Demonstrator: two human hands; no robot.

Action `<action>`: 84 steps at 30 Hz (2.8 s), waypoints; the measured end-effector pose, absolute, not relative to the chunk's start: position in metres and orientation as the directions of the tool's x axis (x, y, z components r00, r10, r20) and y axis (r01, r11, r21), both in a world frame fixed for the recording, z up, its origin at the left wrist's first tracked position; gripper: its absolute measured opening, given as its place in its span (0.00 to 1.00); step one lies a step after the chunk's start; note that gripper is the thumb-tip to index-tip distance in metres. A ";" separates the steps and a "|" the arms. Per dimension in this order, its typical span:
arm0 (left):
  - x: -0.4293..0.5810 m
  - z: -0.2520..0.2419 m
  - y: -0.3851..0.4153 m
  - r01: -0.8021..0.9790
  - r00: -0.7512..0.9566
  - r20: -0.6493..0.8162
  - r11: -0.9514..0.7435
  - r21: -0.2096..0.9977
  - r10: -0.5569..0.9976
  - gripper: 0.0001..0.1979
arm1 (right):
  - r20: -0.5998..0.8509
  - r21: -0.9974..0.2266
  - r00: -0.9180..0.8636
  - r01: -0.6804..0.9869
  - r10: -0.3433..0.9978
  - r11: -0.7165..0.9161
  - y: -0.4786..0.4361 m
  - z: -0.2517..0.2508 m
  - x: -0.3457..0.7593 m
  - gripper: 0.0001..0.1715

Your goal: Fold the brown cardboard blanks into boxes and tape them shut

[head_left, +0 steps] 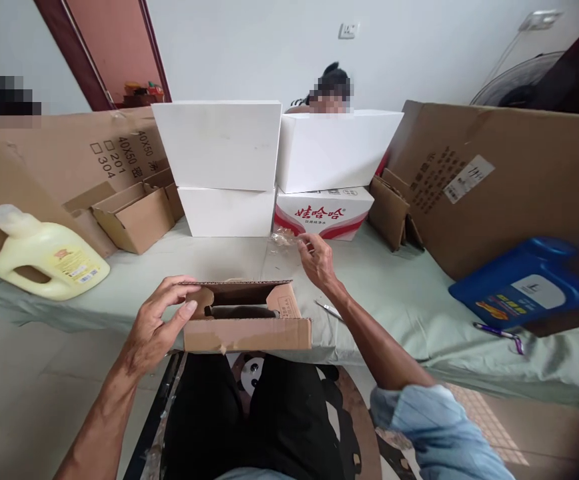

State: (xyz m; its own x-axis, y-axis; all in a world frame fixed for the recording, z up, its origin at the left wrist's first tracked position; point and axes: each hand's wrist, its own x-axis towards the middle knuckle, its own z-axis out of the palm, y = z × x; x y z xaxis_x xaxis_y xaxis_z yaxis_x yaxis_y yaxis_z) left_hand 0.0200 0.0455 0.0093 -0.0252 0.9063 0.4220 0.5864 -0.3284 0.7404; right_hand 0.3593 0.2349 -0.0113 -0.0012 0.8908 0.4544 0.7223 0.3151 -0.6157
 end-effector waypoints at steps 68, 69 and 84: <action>0.012 -0.031 0.026 0.427 0.082 0.396 -0.391 0.815 0.915 0.54 | 0.621 -0.471 -0.476 0.408 0.623 0.782 0.076 0.035 0.383 0.28; 0.014 -0.033 0.026 0.425 0.063 0.408 -0.394 0.815 0.911 0.54 | 0.632 -0.496 -0.453 0.387 0.629 0.777 0.076 0.032 0.385 0.27; 0.024 -0.032 0.022 0.446 -0.020 0.427 -0.374 0.813 0.904 0.50 | 0.572 -0.652 -0.340 0.366 0.747 0.665 0.081 -0.006 0.389 0.38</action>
State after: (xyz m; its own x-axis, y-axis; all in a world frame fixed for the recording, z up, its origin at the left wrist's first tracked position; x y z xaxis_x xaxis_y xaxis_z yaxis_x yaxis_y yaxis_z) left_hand 0.0238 0.0215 -0.0324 -0.0198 0.9042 0.4266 0.4457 -0.3739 0.8134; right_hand 0.3890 0.0807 -0.0058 -0.3395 0.7470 0.5715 0.3656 0.6647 -0.6516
